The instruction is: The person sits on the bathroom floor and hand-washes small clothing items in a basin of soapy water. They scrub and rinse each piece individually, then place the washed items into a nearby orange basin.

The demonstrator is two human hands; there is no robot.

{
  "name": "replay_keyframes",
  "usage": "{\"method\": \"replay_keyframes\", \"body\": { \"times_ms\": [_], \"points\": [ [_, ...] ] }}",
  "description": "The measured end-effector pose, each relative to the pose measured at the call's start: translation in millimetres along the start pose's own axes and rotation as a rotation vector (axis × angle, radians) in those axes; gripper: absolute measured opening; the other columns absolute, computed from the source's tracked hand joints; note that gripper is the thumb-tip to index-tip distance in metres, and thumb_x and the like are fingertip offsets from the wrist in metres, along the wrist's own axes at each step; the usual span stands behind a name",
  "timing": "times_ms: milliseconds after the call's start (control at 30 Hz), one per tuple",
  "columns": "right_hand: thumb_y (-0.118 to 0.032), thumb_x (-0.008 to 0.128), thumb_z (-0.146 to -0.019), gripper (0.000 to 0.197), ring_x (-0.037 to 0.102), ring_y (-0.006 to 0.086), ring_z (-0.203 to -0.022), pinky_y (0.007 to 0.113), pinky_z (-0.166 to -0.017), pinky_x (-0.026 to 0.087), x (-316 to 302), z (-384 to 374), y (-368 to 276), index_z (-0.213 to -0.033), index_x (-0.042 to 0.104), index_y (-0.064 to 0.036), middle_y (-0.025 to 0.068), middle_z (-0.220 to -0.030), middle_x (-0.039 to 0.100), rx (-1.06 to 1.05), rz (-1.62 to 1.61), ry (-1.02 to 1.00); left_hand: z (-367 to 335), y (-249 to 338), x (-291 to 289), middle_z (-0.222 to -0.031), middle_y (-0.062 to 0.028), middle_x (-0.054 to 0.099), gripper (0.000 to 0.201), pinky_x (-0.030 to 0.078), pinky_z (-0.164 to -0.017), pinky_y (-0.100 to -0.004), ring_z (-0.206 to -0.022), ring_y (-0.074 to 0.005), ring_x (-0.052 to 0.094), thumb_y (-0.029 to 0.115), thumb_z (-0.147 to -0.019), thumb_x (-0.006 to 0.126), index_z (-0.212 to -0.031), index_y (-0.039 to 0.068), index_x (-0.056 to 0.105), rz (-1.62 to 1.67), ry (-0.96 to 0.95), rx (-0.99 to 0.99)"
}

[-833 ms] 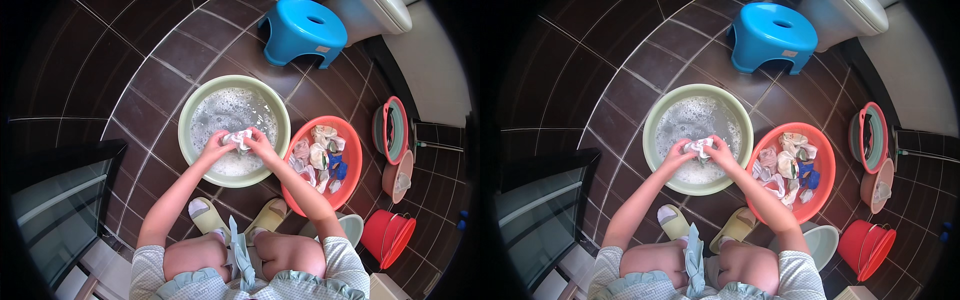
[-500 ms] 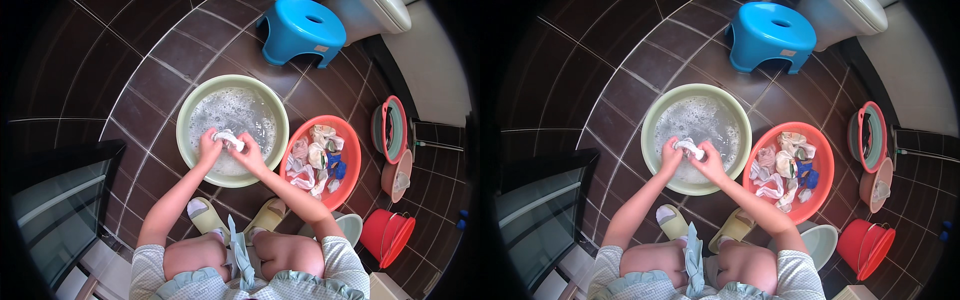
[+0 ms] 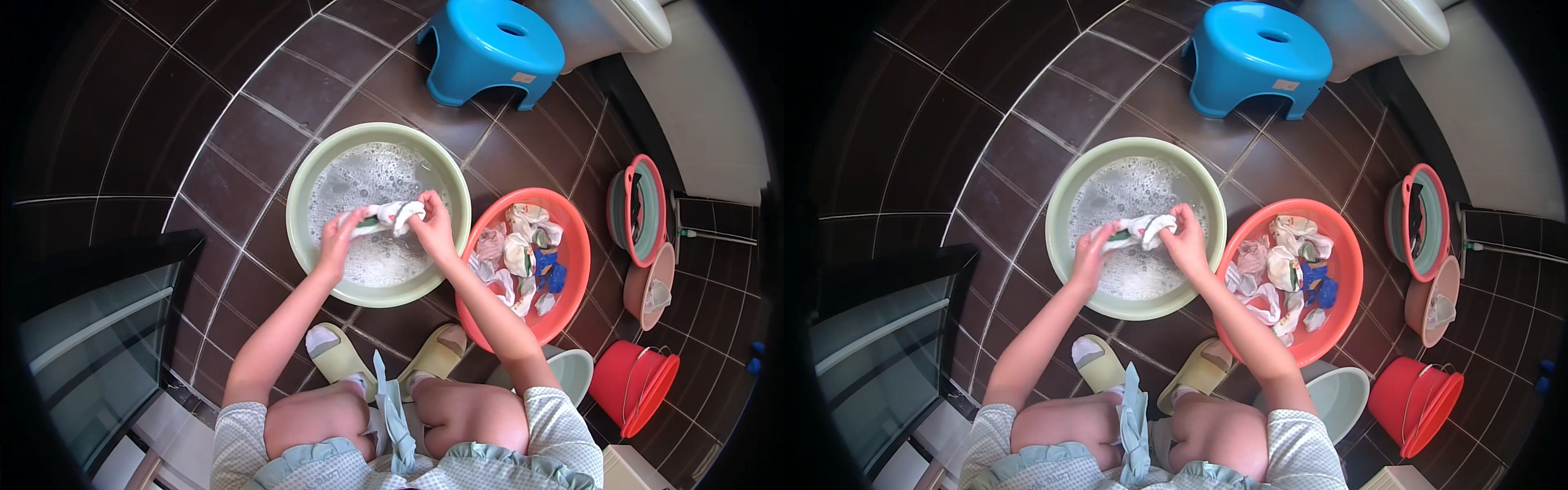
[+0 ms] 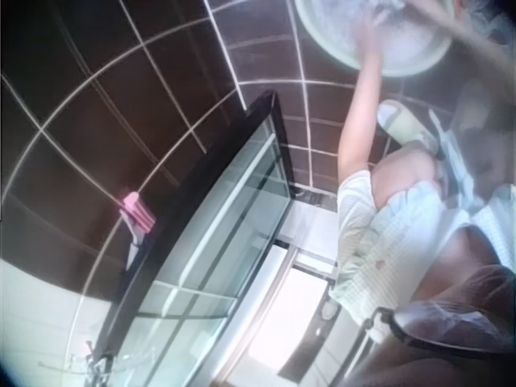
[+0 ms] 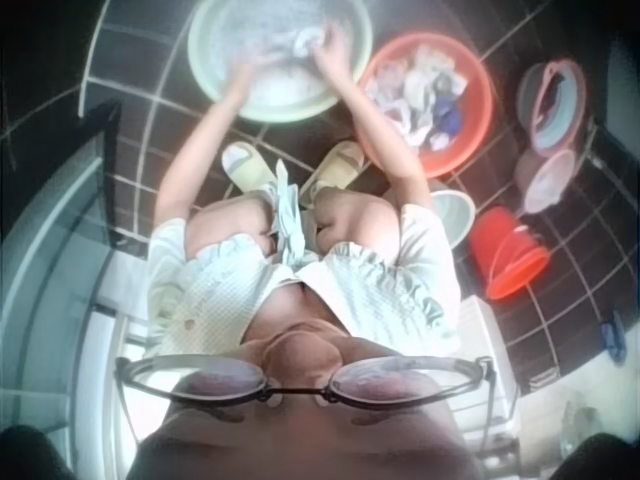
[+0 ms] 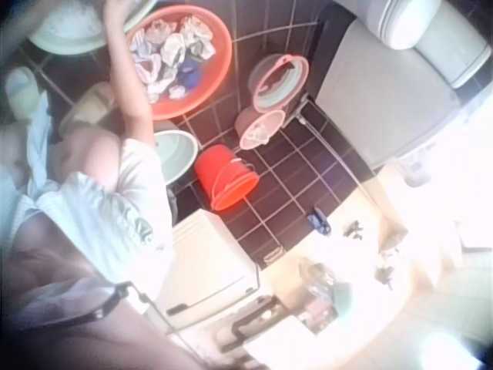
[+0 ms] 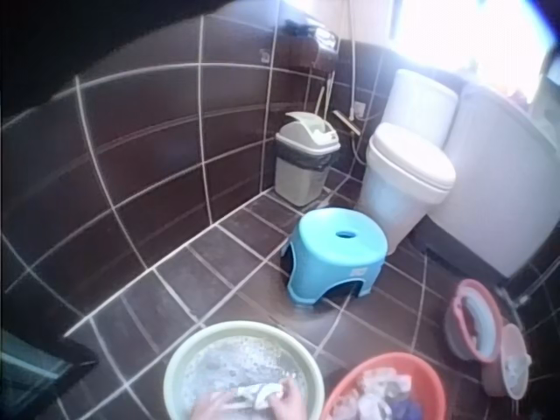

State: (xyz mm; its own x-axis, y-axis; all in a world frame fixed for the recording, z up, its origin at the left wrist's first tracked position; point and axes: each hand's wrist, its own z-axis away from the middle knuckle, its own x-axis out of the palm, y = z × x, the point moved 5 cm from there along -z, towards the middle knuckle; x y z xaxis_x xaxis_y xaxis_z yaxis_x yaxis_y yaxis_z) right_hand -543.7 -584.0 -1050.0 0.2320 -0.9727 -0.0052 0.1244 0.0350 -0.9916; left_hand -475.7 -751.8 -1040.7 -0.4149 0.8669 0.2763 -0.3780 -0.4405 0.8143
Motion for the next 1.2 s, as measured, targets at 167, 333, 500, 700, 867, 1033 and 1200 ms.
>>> {"method": "replay_keyframes", "body": {
  "times_ms": [167,333,500,700,867,1033,1200],
  "points": [
    [0.004,0.059,-0.068,0.022,0.043,0.0025,-0.066,0.017,-0.055,0.035,-17.9,-1.8,-0.3,-0.079,0.043,-0.0073,-0.0042,-0.072,0.045,0.223,-0.242,0.023,-13.6,18.4,-25.0,-0.094,-0.0083,0.059,0.035,0.052,-0.073,-0.0315,-0.084,-0.0176,0.06,0.034,-0.088,0.048,-0.101,0.003,0.056,0.107,0.122,0.037],
    [0.002,0.06,-0.068,0.021,0.039,0.0011,-0.06,0.017,-0.053,0.031,-27.3,-5.1,-8.7,-0.069,0.042,-0.0075,-0.0065,-0.065,0.043,0.18,-0.006,-0.071,-15.9,24.3,-34.6,-0.097,-0.0084,0.058,0.034,0.052,-0.07,-0.0312,-0.087,-0.0176,0.059,0.031,-0.092,0.04,-0.106,0.002,0.052,-0.026,0.136,0.073],
    [0.007,0.057,-0.068,0.012,0.047,0.0044,-0.061,0.021,-0.055,0.036,-24.6,-4.8,-31.0,-0.068,0.053,-0.0046,-0.0035,-0.064,0.05,0.134,0.01,-0.145,-18.3,17.9,-38.3,-0.097,-0.0072,0.058,0.023,0.048,-0.069,-0.0234,-0.086,-0.0119,0.057,0.015,-0.091,0.041,-0.104,0.002,0.055,-0.195,0.132,0.073],
    [0.004,0.056,-0.06,0.013,0.055,0.0224,-0.068,0.032,-0.064,0.045,-25.8,-3.3,-58.2,-0.068,0.063,-0.0037,0.0069,-0.074,0.057,-0.103,0.779,-0.502,-20.4,7.6,-36.6,-0.087,-0.0043,0.063,0.016,0.044,-0.068,-0.0204,-0.076,-0.0094,0.057,0.002,-0.085,0.049,-0.098,0.003,0.058,-0.321,0.005,0.131],
    [-0.003,0.057,-0.062,0.027,0.054,0.0266,-0.085,0.035,-0.078,0.045,-17.4,3.6,-77.9,-0.088,0.065,-0.0064,0.01,-0.095,0.056,-0.41,0.982,-0.483,-24.5,-8.3,-38.8,-0.079,-0.0032,0.065,0.016,0.044,-0.068,-0.0219,-0.074,-0.0086,0.059,-0.001,-0.078,0.057,-0.093,0.003,0.06,-0.573,-0.114,0.131],
    [-0.022,0.06,-0.072,0.03,0.052,0.0262,-0.094,0.037,-0.081,0.043,17.6,0.9,-56.6,-0.097,0.06,-0.0058,0.0107,-0.096,0.056,-0.456,1.011,-0.213,-22.4,-17.7,-30.8,-0.071,-0.0013,0.062,0.021,0.045,-0.067,-0.0229,-0.06,-0.01,0.055,0.003,-0.07,0.066,-0.089,0.007,0.061,-0.868,-0.205,0.273],
    [-0.028,0.057,-0.077,0.026,0.055,0.0291,-0.085,0.037,-0.077,0.044,17.3,-13.6,-19.1,-0.087,0.059,-0.0042,0.0115,-0.086,0.058,0.028,0.932,-0.49,-15.8,-29.3,-26.4,-0.073,-0.0006,0.057,0.032,0.045,-0.064,-0.0249,-0.064,-0.0088,0.054,-0.005,-0.064,0.059,-0.094,0.005,0.057,-0.854,-0.295,-0.164]
  ]
}}
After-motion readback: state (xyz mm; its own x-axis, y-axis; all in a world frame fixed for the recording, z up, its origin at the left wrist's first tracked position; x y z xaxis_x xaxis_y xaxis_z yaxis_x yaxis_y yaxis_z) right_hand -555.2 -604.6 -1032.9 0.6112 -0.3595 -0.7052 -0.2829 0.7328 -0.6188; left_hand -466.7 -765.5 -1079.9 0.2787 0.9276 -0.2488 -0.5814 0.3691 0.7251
